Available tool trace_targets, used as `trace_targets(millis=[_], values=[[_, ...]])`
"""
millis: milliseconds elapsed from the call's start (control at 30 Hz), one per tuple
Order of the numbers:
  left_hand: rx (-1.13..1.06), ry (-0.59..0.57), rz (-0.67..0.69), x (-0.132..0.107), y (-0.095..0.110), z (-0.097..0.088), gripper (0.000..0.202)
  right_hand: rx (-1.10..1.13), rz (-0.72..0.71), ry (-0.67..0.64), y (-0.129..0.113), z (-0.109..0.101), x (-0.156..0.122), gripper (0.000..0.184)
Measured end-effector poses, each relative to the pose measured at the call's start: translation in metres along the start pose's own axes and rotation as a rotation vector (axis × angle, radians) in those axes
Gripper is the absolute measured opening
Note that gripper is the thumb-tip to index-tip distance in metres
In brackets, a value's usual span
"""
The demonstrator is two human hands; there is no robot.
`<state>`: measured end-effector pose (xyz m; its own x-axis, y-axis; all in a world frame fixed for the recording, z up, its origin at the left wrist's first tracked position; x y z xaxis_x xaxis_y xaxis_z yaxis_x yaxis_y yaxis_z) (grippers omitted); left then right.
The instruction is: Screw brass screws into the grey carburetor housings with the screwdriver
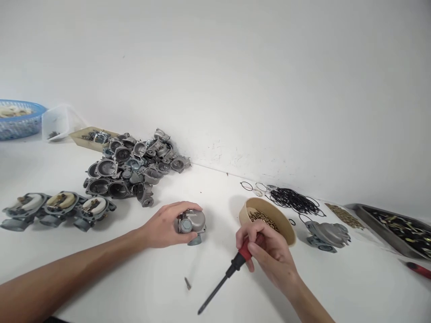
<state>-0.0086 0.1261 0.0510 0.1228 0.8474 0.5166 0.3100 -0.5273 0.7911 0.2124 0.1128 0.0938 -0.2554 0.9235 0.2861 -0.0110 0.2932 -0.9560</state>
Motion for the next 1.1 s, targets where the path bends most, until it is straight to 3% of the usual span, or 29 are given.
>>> trace_targets(millis=[67,167,333,700,1100], values=[[-0.017,-0.003,0.002,0.001,0.001,0.000,0.052,-0.038,0.109,0.089,0.025,-0.011,-0.002,0.027],[-0.013,0.001,0.018,0.000,0.003,0.001,0.052,-0.064,0.263,0.163,0.053,-0.011,-0.004,0.034],[0.012,0.002,0.018,-0.007,0.002,0.004,0.052,-0.016,0.389,0.256,0.078,-0.006,-0.004,0.042],[-0.005,-0.017,-0.055,-0.010,-0.006,0.005,0.046,-0.060,0.304,0.391,0.076,-0.028,0.003,0.040],[-0.016,-0.037,-0.066,-0.009,-0.009,0.005,0.048,-0.062,0.330,0.294,0.086,-0.019,0.002,0.037]])
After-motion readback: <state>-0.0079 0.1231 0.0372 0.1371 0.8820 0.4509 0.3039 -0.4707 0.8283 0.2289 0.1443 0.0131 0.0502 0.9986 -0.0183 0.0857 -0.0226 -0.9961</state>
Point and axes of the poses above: each hand's wrist, its own x-axis towards the middle knuckle, its own z-axis out of the palm, y = z × x, the point moved 9 cm from there along x, towards the middle knuckle, and after that the axes turned 15 degrees about y, right-handed, at the moved point
